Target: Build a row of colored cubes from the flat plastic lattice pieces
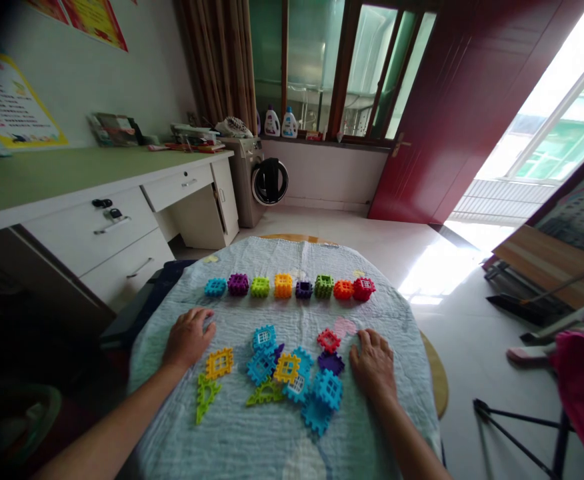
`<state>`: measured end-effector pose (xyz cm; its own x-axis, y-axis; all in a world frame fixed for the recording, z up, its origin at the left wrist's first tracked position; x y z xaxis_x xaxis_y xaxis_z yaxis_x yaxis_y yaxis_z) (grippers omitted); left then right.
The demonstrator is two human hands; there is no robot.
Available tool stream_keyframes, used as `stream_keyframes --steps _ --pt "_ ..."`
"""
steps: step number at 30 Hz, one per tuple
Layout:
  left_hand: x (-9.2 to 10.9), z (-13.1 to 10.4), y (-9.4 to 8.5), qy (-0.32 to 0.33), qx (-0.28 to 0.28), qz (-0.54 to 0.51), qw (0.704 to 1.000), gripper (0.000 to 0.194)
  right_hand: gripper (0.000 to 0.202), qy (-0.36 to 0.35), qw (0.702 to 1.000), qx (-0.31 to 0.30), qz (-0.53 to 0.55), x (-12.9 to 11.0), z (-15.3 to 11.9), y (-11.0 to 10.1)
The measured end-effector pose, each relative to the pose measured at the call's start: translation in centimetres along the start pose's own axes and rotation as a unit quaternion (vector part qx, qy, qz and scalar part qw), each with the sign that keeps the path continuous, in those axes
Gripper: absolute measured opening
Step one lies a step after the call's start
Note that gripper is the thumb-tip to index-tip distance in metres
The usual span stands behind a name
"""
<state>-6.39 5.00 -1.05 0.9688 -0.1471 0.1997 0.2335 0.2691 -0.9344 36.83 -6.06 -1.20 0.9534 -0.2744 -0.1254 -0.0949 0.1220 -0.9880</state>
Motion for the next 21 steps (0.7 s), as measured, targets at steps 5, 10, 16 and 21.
stream_keyframes --steps 5,10,16,21 --pt "-0.11 0.01 0.1 0.002 -0.001 -0.006 1.0 0.026 0.041 0.003 1.0 0.0 -0.016 -0.14 0.02 0.12" --pt "-0.05 -0.05 -0.05 0.003 0.001 -0.01 1.0 0.025 0.043 0.006 1.0 -0.004 -0.021 -0.06 0.16 0.39" --pt "0.05 -0.13 -0.22 0.001 0.002 -0.033 0.999 0.023 0.043 0.002 1.0 0.0 -0.017 -0.06 0.24 0.38" --pt "0.35 -0.2 -0.61 -0.008 -0.005 -0.039 0.999 0.024 0.045 0.004 1.0 -0.002 -0.022 0.03 0.22 0.48"
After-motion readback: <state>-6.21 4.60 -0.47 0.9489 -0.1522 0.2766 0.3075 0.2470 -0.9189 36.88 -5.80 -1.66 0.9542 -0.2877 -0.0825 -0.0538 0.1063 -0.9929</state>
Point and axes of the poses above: each hand's wrist, its own z-axis towards the middle knuckle, its own y-axis out of the palm, x = y × z, the point moved 2 cm from there along z, towards the middle knuckle, and after that the axes turned 5 degrees about -x, right-handed, at the moved point
